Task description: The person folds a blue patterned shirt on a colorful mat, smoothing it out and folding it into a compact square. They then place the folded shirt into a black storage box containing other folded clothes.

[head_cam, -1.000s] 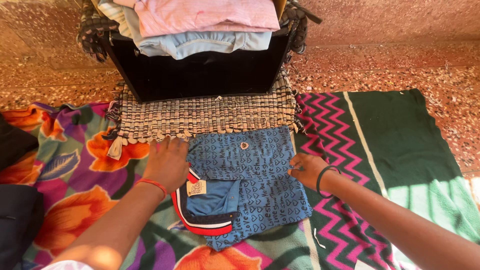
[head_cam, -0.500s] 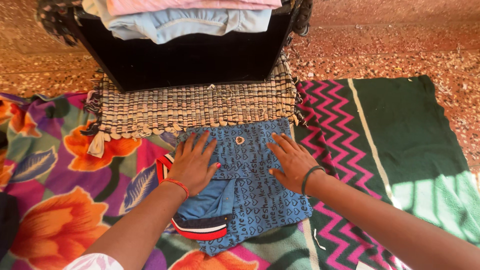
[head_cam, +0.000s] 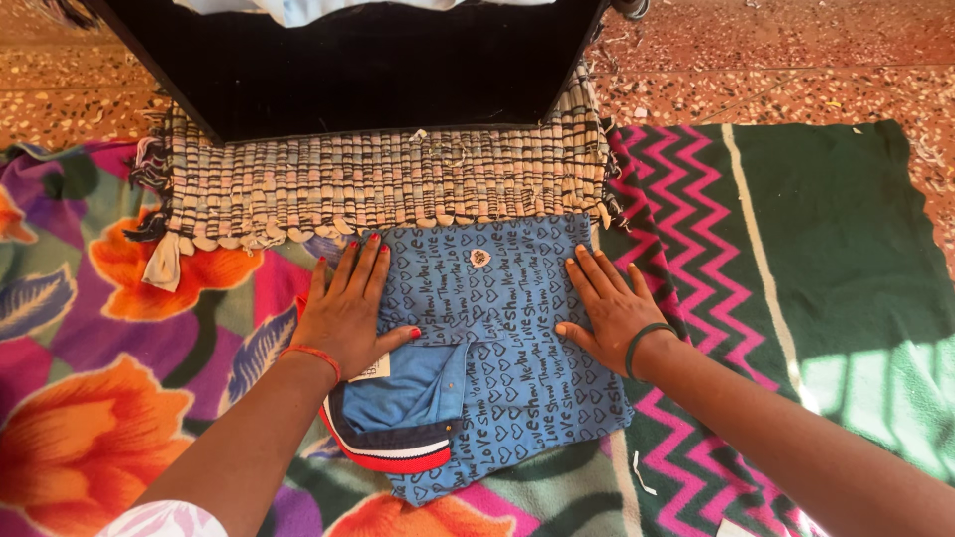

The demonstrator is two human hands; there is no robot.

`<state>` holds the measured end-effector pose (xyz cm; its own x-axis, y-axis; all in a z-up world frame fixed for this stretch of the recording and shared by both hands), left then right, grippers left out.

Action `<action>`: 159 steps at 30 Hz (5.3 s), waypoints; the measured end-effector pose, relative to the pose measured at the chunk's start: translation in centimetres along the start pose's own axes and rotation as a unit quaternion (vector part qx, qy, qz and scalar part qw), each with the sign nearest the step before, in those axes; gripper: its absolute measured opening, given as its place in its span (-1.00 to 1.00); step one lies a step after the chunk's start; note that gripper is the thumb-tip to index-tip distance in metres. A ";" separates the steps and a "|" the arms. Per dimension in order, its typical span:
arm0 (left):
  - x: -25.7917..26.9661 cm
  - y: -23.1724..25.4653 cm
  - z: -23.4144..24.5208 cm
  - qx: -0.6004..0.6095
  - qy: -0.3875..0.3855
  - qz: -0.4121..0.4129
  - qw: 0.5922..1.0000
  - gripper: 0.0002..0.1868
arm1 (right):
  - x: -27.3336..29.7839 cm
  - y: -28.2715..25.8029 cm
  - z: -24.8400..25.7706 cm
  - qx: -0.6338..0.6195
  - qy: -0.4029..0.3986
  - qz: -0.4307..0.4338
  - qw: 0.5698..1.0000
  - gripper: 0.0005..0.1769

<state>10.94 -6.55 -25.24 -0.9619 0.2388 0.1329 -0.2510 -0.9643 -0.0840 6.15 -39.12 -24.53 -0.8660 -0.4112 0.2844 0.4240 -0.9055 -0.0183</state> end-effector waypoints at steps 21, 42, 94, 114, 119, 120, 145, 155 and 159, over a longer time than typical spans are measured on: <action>-1.3 4.2 1.8 0.052 0.061 -0.059 0.995 0.09 | -5.1 -5.6 1.8 -0.031 0.078 0.124 0.989 0.00; -3.3 -6.6 0.2 0.253 0.190 0.094 0.944 -0.63 | -4.0 -2.0 2.3 -0.082 0.197 0.060 0.975 -0.11; 7.6 1.1 2.0 0.107 0.068 -0.254 0.959 -0.70 | 0.8 -13.2 2.3 -0.092 0.114 0.287 0.947 -0.34; 13.4 5.0 2.4 0.037 -0.025 -0.247 0.968 -0.42 | 3.6 -12.2 0.8 0.003 0.033 0.272 0.962 -0.40; 12.7 4.1 3.1 0.172 -0.001 -0.179 0.969 -0.62 | 3.8 -11.7 0.1 0.014 0.054 0.289 0.956 -0.39; 12.5 3.8 3.2 0.213 -0.018 -0.138 0.967 -0.62 | 3.8 -11.6 0.0 0.017 0.051 0.288 0.956 -0.41; 9.2 -1.5 1.5 0.398 -0.057 0.159 0.902 -0.68 | 3.8 -11.7 -0.3 0.022 0.047 0.271 0.961 -0.44; 9.2 -1.2 1.8 0.361 -0.104 0.213 0.902 -0.66 | 3.7 -12.1 0.3 0.018 0.039 0.267 0.963 -0.44; 8.9 -1.0 1.9 0.333 -0.092 0.213 0.914 -0.69 | 2.7 -12.1 1.2 -0.058 -0.002 0.210 0.976 -0.56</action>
<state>2.87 -3.64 -22.05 -0.9074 -0.1383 0.3970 0.3222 -0.8354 0.4453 -0.98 -29.17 -22.34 -0.6212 -0.7485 0.2321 0.7081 -0.6630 -0.2430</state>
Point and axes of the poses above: each hand's wrist, its own x-axis away from the middle knuckle, its own z-axis out of the back of the hand, y = z × x, the point moved 5 cm from there along -x, towards the middle knuckle, and after that the axes turned 12 degrees about z, right-handed, at the moved point
